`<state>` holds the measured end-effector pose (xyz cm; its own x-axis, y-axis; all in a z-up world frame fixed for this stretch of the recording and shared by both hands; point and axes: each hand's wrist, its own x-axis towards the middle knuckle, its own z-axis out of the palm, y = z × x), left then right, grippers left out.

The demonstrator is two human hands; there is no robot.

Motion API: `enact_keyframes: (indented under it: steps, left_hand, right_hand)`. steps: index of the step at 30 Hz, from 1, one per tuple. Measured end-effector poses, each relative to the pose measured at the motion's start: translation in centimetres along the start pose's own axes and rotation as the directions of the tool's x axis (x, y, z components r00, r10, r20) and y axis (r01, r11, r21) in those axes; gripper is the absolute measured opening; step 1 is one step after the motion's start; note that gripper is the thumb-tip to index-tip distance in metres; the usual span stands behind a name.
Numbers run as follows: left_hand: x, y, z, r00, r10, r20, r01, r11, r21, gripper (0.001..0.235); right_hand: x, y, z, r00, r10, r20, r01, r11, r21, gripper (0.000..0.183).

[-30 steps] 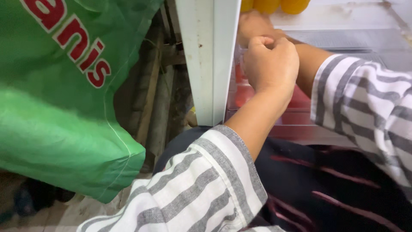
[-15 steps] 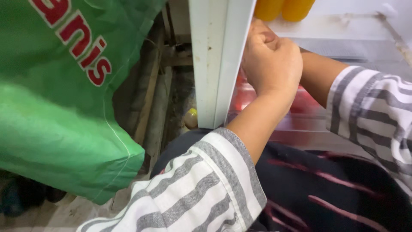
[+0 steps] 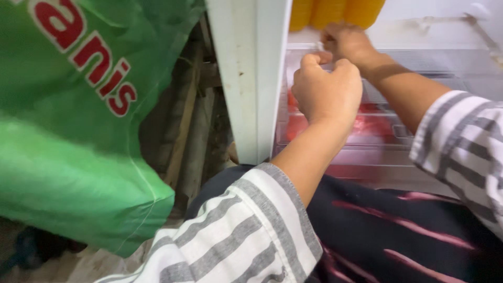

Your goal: The person wipes the exterior of orange juice bottles with a white cloth and places them into an open refrigerator. The person handles each bottle one at a time, wiping the sides and cap area before arranging them on the shelf.

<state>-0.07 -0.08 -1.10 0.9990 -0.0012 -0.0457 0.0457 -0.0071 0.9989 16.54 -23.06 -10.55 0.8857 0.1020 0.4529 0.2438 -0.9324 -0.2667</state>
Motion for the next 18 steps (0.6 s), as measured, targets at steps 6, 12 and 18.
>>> enact_keyframes:
  steps: [6,12,18]
  left_hand:
    - [-0.1,-0.3,0.3,1.000,0.019,0.004,-0.019,0.999,0.034,0.036]
    - [-0.3,-0.2,0.1,0.999,-0.019,0.035,0.018,1.000,0.025,0.038]
    - [-0.2,-0.6,0.4,0.999,0.012,0.029,-0.013,0.999,0.036,0.036]
  right_hand:
    - [-6.4,10.3,-5.2,0.997,0.072,-0.028,-0.078,0.947,-0.313,0.015]
    - [-11.7,15.9,-11.8,0.852,0.524,0.012,-0.388,0.645,-0.658,0.027]
    - [-12.0,18.3,-11.2,0.947,0.299,-0.117,-0.307,0.739,-0.600,0.025]
